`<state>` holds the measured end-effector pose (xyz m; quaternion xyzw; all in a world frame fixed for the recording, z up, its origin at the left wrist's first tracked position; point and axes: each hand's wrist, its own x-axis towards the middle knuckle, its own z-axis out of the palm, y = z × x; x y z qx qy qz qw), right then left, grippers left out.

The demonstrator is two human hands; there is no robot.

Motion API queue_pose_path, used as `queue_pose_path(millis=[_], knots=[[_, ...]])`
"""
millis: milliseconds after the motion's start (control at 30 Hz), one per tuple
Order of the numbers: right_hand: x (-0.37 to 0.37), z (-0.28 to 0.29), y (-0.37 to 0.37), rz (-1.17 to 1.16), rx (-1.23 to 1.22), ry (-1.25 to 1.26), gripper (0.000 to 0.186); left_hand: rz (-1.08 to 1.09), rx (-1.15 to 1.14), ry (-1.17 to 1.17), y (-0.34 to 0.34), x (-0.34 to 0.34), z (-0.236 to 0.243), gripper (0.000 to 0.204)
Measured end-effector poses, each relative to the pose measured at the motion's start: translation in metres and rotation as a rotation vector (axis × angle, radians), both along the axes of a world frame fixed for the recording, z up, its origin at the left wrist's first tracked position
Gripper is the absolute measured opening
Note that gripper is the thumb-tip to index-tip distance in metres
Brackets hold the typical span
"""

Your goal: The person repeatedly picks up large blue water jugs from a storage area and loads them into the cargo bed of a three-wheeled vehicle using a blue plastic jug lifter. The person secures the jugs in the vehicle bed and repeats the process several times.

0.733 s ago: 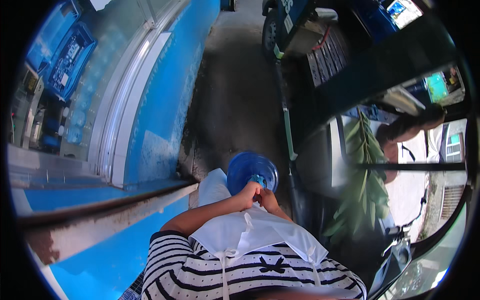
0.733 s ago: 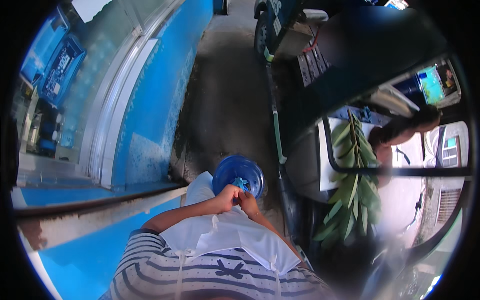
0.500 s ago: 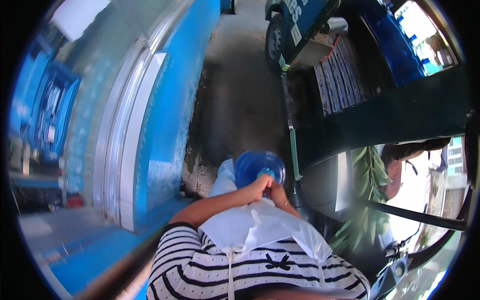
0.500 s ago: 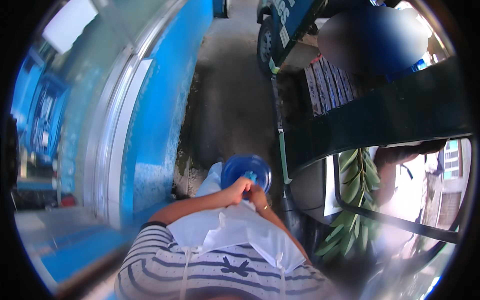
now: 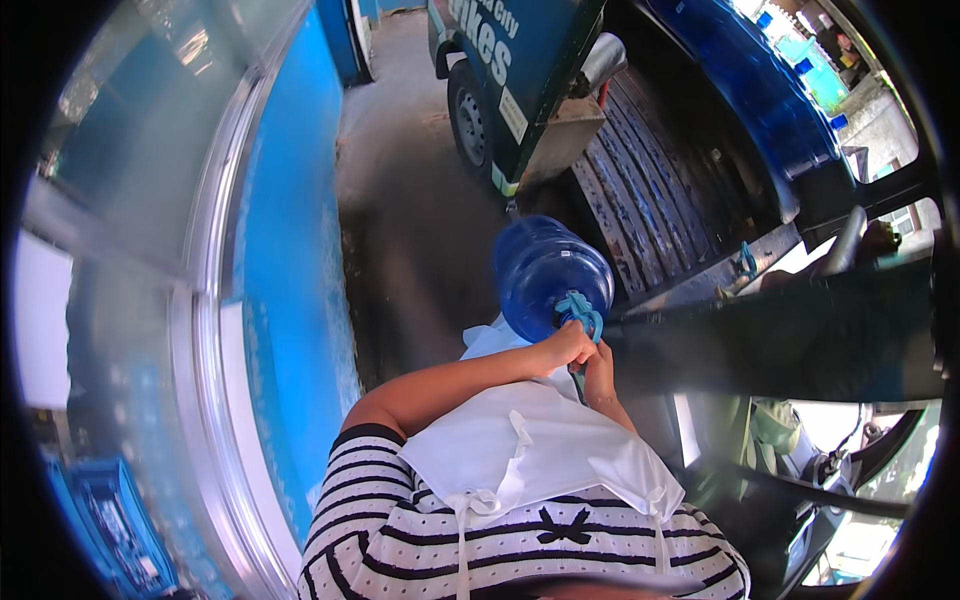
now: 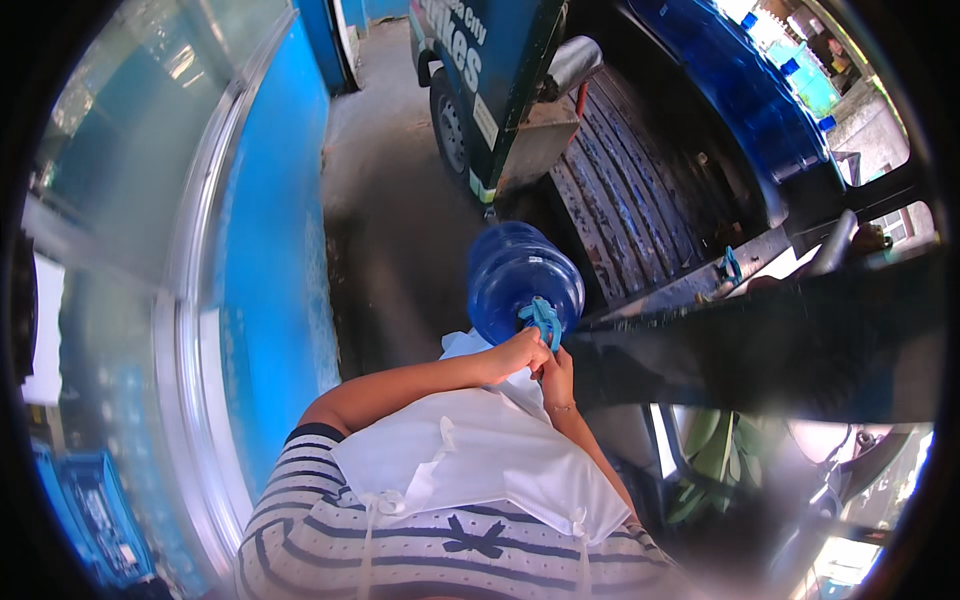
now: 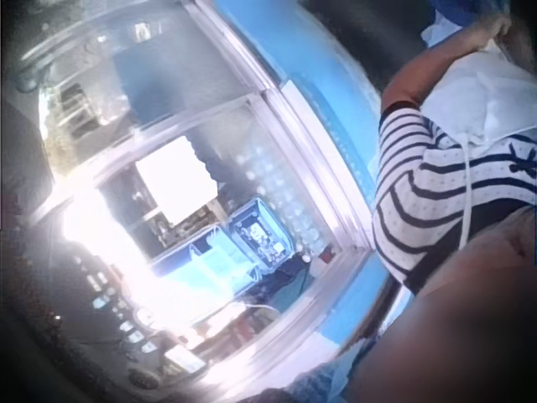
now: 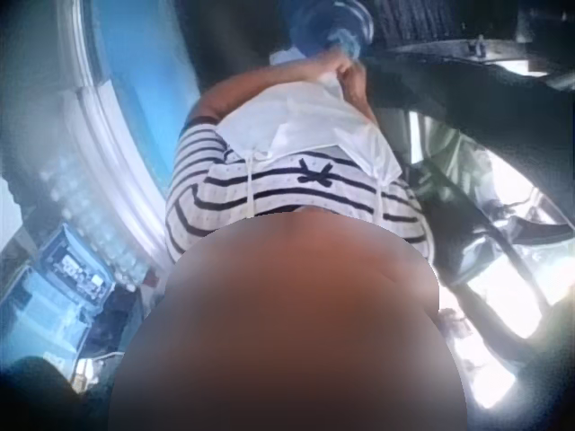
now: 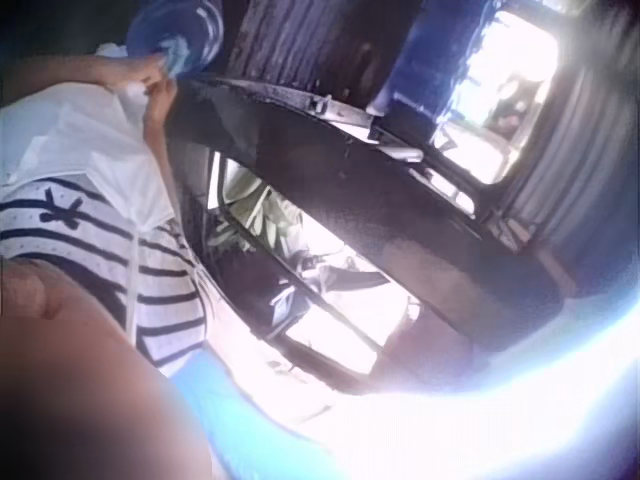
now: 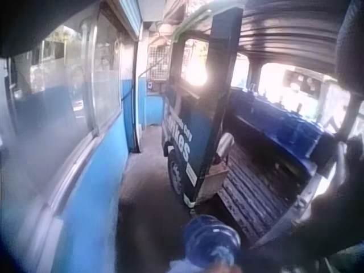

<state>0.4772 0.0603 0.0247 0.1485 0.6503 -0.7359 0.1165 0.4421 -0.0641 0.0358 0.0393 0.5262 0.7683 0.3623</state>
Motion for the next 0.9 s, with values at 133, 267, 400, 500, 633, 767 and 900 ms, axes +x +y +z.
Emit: queue_pose_path(millis=[133,267,400,500,633,767,900], knots=[[-0.141,-0.008,-0.007,-0.064,-0.063,0.017,0.026,0.052,-0.051,0.032,0.002,-0.143,-0.008,0.01],[-0.261,0.004,0.02,-0.055,0.192,0.003,0.028,-0.066,0.014,-0.155,0.02,-0.263,0.002,0.014],[-0.365,0.036,0.046,-0.15,0.419,0.091,0.029,0.018,0.025,-0.194,0.03,-0.342,0.003,0.03],[-0.404,0.048,0.049,-0.058,0.271,-0.113,0.024,-0.035,-0.26,0.116,0.019,-0.378,-0.008,0.045],[-0.394,0.046,0.05,0.003,0.307,-0.18,0.021,0.113,-0.677,0.752,0.001,-0.395,-0.025,0.034],[-0.375,0.049,0.056,-0.142,0.442,-0.193,0.026,-0.032,-0.723,0.745,-0.001,-0.4,-0.032,0.036],[-0.382,0.054,0.043,-0.112,0.433,-0.181,0.031,-0.128,-0.586,0.891,0.006,-0.415,-0.027,0.047]])
